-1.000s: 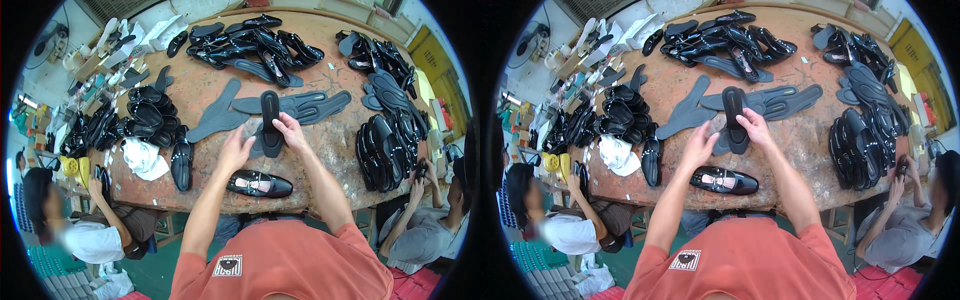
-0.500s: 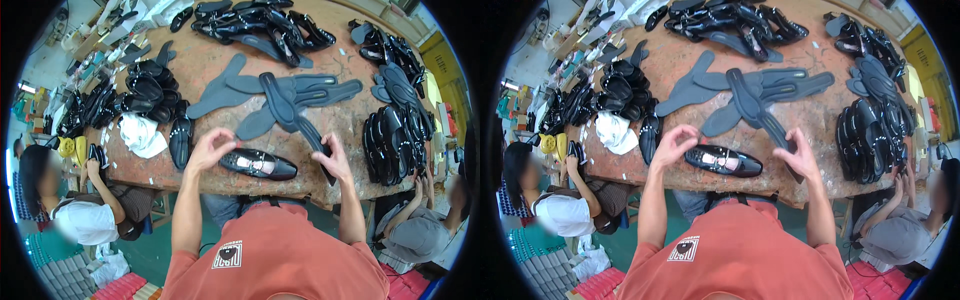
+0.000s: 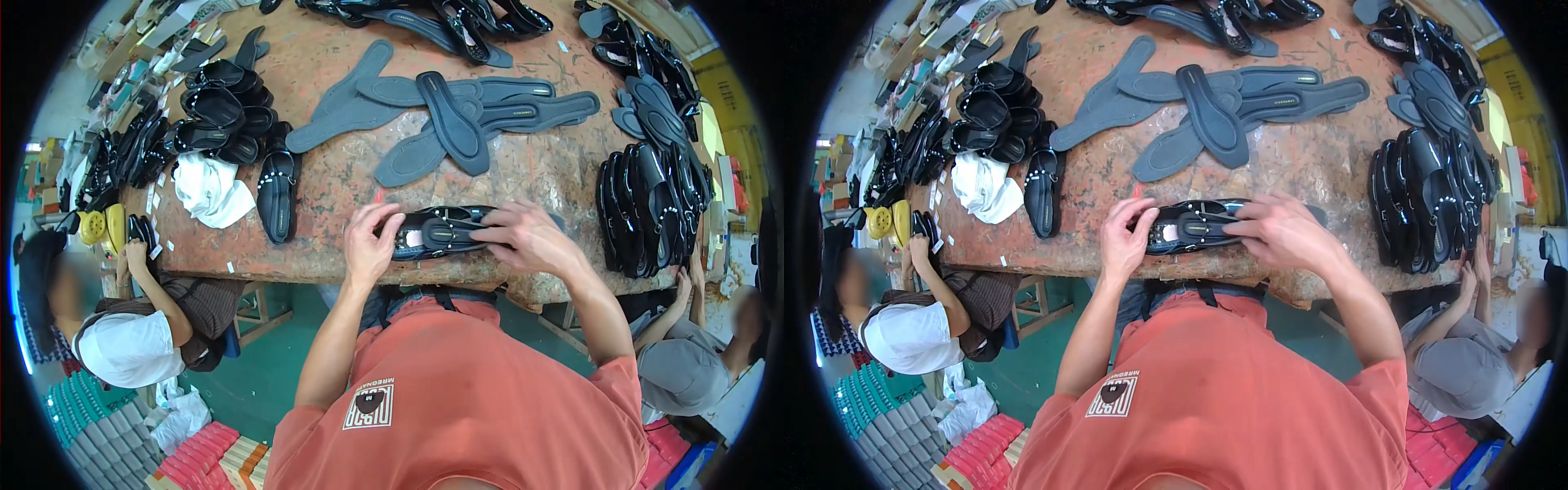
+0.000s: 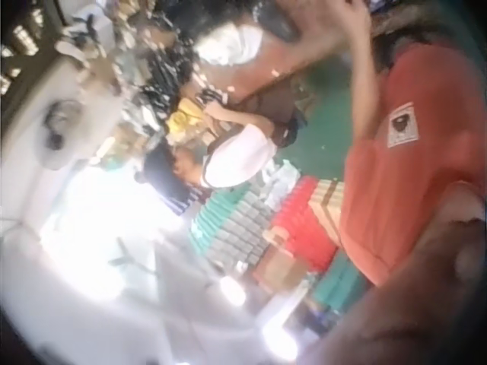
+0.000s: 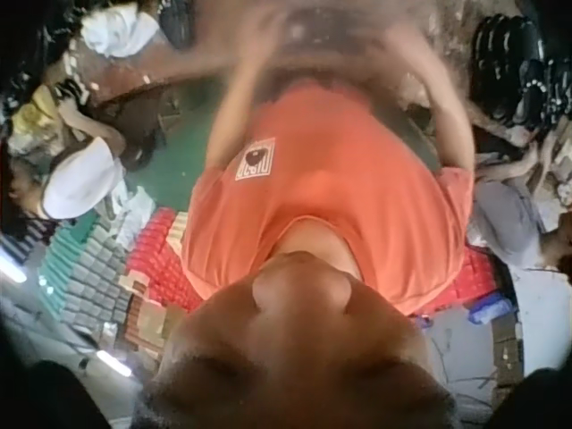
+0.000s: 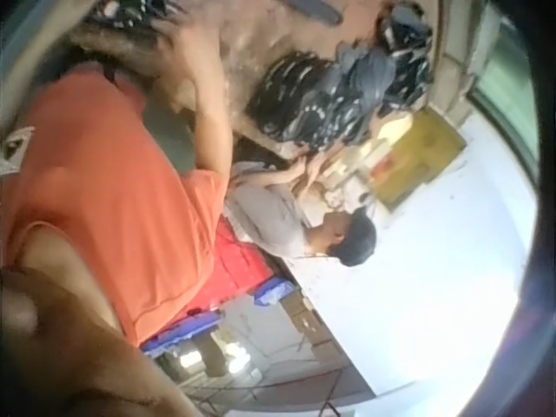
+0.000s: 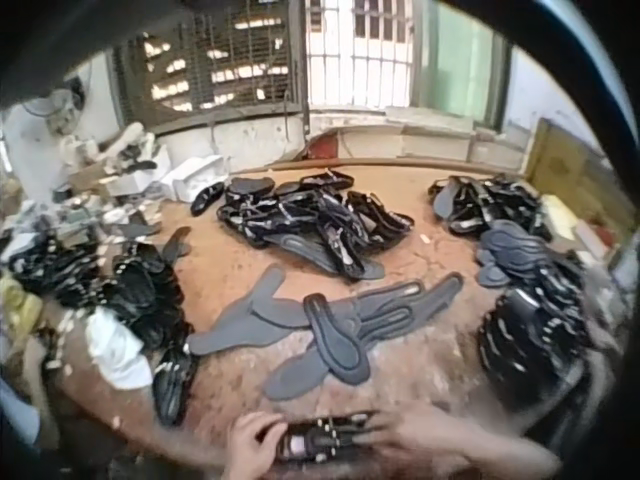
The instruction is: The person assembles black slipper sandals by pressing insoles into the upper straps. They repeatedly pick up a slipper and an insole, align them, and press the insole into place. The person handles the items one at a time, stacking the finished pairs on the table.
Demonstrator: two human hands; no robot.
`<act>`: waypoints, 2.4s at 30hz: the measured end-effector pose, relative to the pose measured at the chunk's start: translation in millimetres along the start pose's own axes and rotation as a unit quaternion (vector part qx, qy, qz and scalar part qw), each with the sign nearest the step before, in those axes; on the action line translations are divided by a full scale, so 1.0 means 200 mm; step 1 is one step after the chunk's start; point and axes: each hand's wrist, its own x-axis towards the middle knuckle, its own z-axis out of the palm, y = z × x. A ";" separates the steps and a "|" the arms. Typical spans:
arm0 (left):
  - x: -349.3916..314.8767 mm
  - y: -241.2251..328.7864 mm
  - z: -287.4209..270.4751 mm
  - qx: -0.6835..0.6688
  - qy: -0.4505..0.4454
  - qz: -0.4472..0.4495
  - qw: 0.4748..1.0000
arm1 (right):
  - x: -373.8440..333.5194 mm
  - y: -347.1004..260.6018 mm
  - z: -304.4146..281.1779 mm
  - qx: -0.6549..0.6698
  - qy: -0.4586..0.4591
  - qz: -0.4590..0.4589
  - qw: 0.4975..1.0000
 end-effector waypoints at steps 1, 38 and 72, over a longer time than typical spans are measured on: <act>-0.03 -0.01 -0.02 -0.015 0.023 -0.022 0.999 | 0.05 0.01 0.05 0.005 -0.001 -0.008 1.000; 0.03 -0.01 -0.27 0.124 -0.392 0.297 0.862 | 0.04 -0.04 0.18 0.297 0.143 0.365 0.870; 0.21 0.38 0.25 0.217 -0.537 0.342 0.740 | 0.00 0.14 0.36 0.083 0.051 0.165 0.981</act>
